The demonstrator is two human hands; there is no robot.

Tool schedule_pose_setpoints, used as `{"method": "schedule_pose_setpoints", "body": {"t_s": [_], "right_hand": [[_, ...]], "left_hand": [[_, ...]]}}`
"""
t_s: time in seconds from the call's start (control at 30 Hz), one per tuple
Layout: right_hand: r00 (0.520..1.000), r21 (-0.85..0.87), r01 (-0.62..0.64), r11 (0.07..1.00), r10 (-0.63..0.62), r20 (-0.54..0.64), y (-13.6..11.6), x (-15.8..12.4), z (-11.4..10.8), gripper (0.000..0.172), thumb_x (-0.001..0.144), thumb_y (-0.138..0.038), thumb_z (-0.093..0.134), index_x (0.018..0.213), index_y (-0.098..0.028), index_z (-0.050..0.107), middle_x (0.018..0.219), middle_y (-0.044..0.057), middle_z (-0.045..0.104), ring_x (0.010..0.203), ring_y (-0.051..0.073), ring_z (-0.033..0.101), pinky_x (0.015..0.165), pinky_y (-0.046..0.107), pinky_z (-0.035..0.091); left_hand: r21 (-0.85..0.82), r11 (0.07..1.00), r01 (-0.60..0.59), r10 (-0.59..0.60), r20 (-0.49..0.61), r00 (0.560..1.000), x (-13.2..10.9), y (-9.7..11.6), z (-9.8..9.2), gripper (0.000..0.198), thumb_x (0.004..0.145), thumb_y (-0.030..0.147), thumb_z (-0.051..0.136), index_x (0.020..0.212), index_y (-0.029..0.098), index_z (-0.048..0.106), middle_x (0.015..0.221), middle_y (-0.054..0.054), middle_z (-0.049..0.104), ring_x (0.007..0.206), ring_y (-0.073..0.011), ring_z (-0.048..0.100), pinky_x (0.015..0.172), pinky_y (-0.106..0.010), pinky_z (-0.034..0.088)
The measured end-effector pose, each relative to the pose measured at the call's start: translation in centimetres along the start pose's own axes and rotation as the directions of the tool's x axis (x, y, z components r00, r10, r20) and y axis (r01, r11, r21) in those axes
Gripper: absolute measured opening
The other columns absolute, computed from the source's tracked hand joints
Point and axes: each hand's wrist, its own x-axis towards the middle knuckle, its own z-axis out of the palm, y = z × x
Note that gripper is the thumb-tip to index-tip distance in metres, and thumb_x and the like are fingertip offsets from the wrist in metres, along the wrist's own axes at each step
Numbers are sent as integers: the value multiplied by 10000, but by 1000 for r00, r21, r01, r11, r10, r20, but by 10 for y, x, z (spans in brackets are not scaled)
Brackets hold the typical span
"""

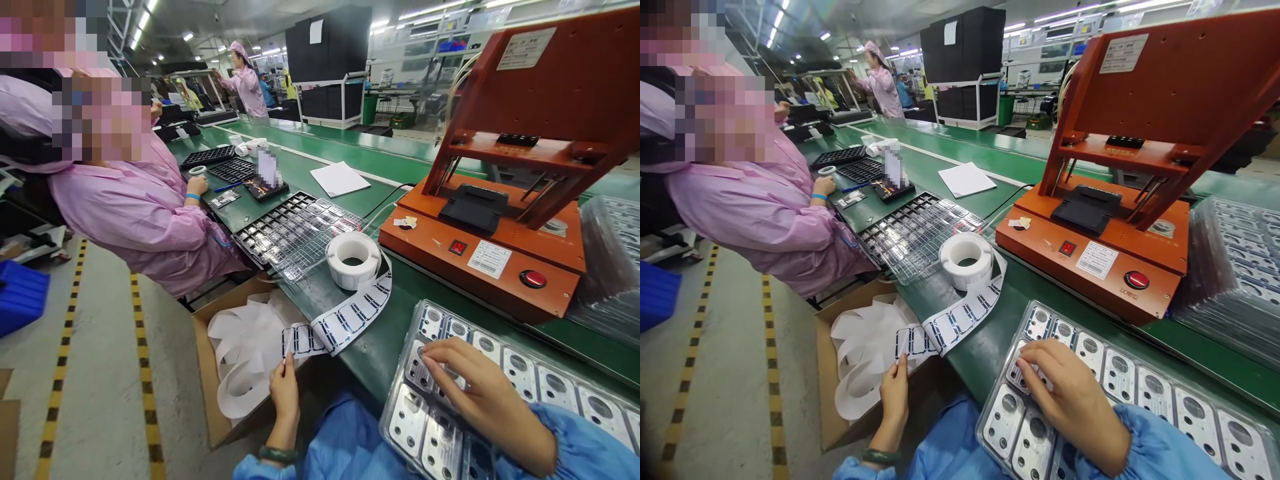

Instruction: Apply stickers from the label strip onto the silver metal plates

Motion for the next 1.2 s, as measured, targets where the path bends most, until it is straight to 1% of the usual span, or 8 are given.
{"method": "schedule_pose_setpoints", "body": {"t_s": [0.1, 0.23, 0.33, 0.5, 0.73, 0.93, 1.1, 1.2], "right_hand": [[993, -13, 97, 995, -96, 67, -12, 11, 7, 138, 940, -179, 437, 938, -205, 573, 937, 79, 625, 855, 216, 591, 736, 348, 492], [957, -56, 246, 968, -233, 175, -23, 24, 22, 177, 939, -162, 416, 984, -168, 586, 1045, 113, 620, 913, 242, 578, 781, 404, 483], [916, -86, 326, 941, -293, 274, -24, 30, 38, 191, 935, -181, 443, 1072, -149, 572, 1196, 127, 573, 1083, 265, 523, 914, 451, 434], [849, -117, 402, 908, -321, 421, -26, 44, 60, 292, 928, -280, 507, 1194, -160, 522, 1367, 124, 449, 1299, 268, 328, 1077, 493, 258], [793, -81, 503, 861, -422, 440, -36, 78, 95, 376, 947, -368, 479, 1257, -156, 498, 1430, 109, 378, 1340, 263, 250, 1102, 481, 191], [814, -116, 369, 922, -260, 519, -25, 86, 123, 445, 921, -492, 485, 1223, -178, 571, 1390, 111, 440, 1297, 311, 328, 1062, 559, 227], [832, -101, 311, 945, -220, 509, -20, 81, 128, 408, 936, -495, 448, 1176, -205, 607, 1409, 69, 422, 1320, 277, 290, 1067, 567, 208], [838, -95, 289, 953, -204, 506, -20, 80, 128, 386, 932, -484, 467, 1174, -219, 609, 1406, 63, 427, 1318, 271, 294, 1069, 562, 204]], "left_hand": [[40, 994, -98, 99, -31, 995, 3, 7, -7, 258, 664, 412, 664, 721, 165, 616, 929, -90, 580, 1110, -311, 508, 1030, -456, 339], [12, 981, -192, 191, 29, 981, 4, 16, -8, 341, 710, 389, 596, 973, 174, 576, 1053, -106, 579, 1030, -253, 578, 952, -398, 437], [-5, 976, -216, 215, 92, 972, 4, 19, -6, 453, 732, 384, 557, 1132, 178, 508, 1094, -118, 594, 986, -235, 616, 878, -369, 489], [35, 978, -204, 198, 128, 972, 6, 17, -9, 401, 692, 466, 572, 966, 174, 597, 952, -108, 667, 846, -255, 655, 788, -394, 516], [17, 969, -247, 243, 124, 962, 6, 18, -10, 437, 637, 577, 608, 815, 178, 632, 811, -74, 673, 800, -259, 645, 766, -421, 514], [-74, 930, -361, 363, 19, 932, 1, 40, -23, 386, 566, 536, 721, 732, 189, 688, 1038, -92, 617, 1072, -273, 538, 999, -420, 372], [-293, 885, -363, 349, -99, 932, 7, 66, -41, 318, 643, 463, 723, 820, 206, 660, 865, -13, 655, 848, -175, 595, 939, -385, 421], [-473, 803, -362, 330, -153, 932, 12, 90, -49, 317, 659, 485, 705, 816, 226, 611, 805, 35, 656, 780, -139, 609, 865, -363, 477]]}}
